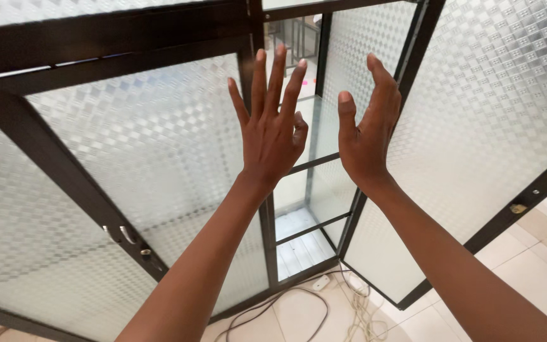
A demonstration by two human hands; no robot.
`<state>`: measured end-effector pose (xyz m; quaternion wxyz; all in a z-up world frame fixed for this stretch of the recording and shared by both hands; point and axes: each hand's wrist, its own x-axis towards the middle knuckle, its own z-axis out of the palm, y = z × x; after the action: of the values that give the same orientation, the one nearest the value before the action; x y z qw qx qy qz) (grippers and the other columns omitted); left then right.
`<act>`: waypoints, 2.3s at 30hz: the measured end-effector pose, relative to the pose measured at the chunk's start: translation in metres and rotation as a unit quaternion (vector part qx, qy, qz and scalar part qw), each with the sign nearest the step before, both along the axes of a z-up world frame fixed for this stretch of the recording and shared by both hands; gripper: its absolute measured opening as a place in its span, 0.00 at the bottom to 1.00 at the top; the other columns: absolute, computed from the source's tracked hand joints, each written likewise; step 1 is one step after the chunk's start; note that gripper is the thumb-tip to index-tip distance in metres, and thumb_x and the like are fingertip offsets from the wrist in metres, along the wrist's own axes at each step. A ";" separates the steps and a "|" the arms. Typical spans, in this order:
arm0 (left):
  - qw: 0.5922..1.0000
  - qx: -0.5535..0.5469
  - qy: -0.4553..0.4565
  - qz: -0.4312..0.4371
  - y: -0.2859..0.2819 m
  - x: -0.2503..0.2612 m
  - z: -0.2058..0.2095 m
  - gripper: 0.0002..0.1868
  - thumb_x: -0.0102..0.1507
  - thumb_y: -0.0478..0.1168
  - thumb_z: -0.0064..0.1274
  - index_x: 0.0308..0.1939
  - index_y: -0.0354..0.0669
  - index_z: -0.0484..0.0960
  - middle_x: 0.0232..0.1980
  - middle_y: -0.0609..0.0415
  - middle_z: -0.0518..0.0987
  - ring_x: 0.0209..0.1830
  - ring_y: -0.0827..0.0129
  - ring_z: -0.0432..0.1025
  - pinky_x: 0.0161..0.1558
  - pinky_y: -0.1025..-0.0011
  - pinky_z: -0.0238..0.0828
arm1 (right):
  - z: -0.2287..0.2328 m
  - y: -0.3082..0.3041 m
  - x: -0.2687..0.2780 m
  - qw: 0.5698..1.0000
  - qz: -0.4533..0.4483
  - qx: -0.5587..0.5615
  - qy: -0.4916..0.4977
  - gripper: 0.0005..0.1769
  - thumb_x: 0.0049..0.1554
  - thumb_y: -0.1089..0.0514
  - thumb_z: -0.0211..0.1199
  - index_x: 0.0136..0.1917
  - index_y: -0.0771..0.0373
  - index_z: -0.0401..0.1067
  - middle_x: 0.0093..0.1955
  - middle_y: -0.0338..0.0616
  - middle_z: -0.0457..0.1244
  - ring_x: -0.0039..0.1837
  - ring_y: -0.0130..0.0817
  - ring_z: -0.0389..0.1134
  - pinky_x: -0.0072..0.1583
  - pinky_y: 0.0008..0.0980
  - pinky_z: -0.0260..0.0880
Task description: The person assembles a glass cabinet by aligning and securing the doors. They use both hands to position the door panels, engage the locking mechanisms, and ensure the doors are properly closed.
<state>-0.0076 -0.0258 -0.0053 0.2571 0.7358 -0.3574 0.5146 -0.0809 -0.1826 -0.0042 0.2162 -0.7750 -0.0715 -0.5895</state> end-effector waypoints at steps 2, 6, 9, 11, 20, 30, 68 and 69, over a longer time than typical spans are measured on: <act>1.000 -0.011 0.020 -0.004 -0.010 -0.004 -0.008 0.44 0.65 0.31 0.47 0.84 0.59 0.50 0.88 0.56 0.42 0.90 0.58 0.34 0.84 0.37 0.16 | -0.002 -0.012 -0.002 1.000 -0.006 -0.004 0.005 0.32 0.76 0.41 0.45 0.83 0.60 0.49 0.84 0.48 0.51 0.85 0.43 0.50 0.84 0.50 0.45; 0.999 -0.003 0.035 0.001 -0.021 -0.005 -0.015 0.43 0.66 0.34 0.47 0.84 0.59 0.50 0.88 0.56 0.42 0.89 0.57 0.35 0.82 0.36 0.15 | -0.004 -0.029 -0.003 1.000 0.001 0.002 0.018 0.33 0.75 0.40 0.45 0.83 0.61 0.48 0.83 0.49 0.52 0.84 0.43 0.50 0.83 0.52 0.44; 0.999 0.007 0.039 0.012 -0.025 0.003 -0.014 0.43 0.66 0.35 0.47 0.84 0.59 0.51 0.88 0.56 0.42 0.89 0.57 0.34 0.83 0.36 0.15 | -0.006 -0.035 0.005 1.000 0.000 0.005 0.016 0.32 0.75 0.41 0.46 0.83 0.61 0.49 0.83 0.49 0.52 0.84 0.43 0.50 0.83 0.52 0.44; 0.999 0.012 0.046 0.012 -0.025 0.009 -0.015 0.43 0.65 0.35 0.47 0.83 0.59 0.51 0.88 0.56 0.42 0.89 0.57 0.34 0.83 0.36 0.15 | -0.012 -0.034 0.007 0.999 0.000 0.023 0.025 0.31 0.75 0.41 0.46 0.82 0.61 0.50 0.82 0.49 0.53 0.84 0.44 0.50 0.83 0.52 0.43; 1.000 0.002 0.025 -0.015 -0.064 0.033 -0.006 0.42 0.65 0.37 0.48 0.82 0.59 0.51 0.87 0.56 0.45 0.88 0.61 0.37 0.82 0.34 0.19 | -0.007 -0.067 0.004 0.998 -0.041 0.038 0.040 0.31 0.74 0.44 0.47 0.82 0.61 0.50 0.82 0.49 0.52 0.84 0.46 0.48 0.82 0.61 0.32; 0.990 0.111 -0.051 -0.075 -0.169 -0.012 0.000 0.42 0.64 0.30 0.50 0.82 0.55 0.56 0.86 0.56 0.49 0.87 0.61 0.42 0.82 0.33 0.27 | 0.009 -0.168 -0.034 0.992 -0.106 0.072 -0.013 0.32 0.74 0.43 0.49 0.82 0.61 0.46 0.84 0.49 0.47 0.87 0.48 0.42 0.83 0.67 0.24; 0.961 -0.011 0.127 -0.247 -0.521 -0.174 0.014 0.58 0.54 0.30 0.56 0.78 0.24 0.31 0.82 0.26 0.32 0.83 0.30 0.25 0.71 0.20 0.23 | 0.120 -0.455 -0.125 0.911 0.281 0.287 0.094 0.29 0.60 0.42 0.67 0.64 0.66 0.69 0.59 0.42 0.67 0.64 0.29 0.67 0.66 0.31 0.69; 0.960 -0.017 0.125 -0.251 -0.522 -0.173 0.012 0.58 0.55 0.30 0.56 0.78 0.24 0.31 0.82 0.25 0.32 0.84 0.30 0.25 0.72 0.20 0.21 | 0.119 -0.455 -0.127 0.901 0.291 0.303 0.111 0.31 0.59 0.43 0.68 0.66 0.65 0.67 0.61 0.41 0.66 0.66 0.29 0.65 0.67 0.31 0.68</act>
<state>-0.1810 -0.5475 0.0065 0.4333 0.6763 -0.4866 0.3437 -0.2081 -0.6376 0.1151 0.6090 -0.6770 -0.0869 -0.4040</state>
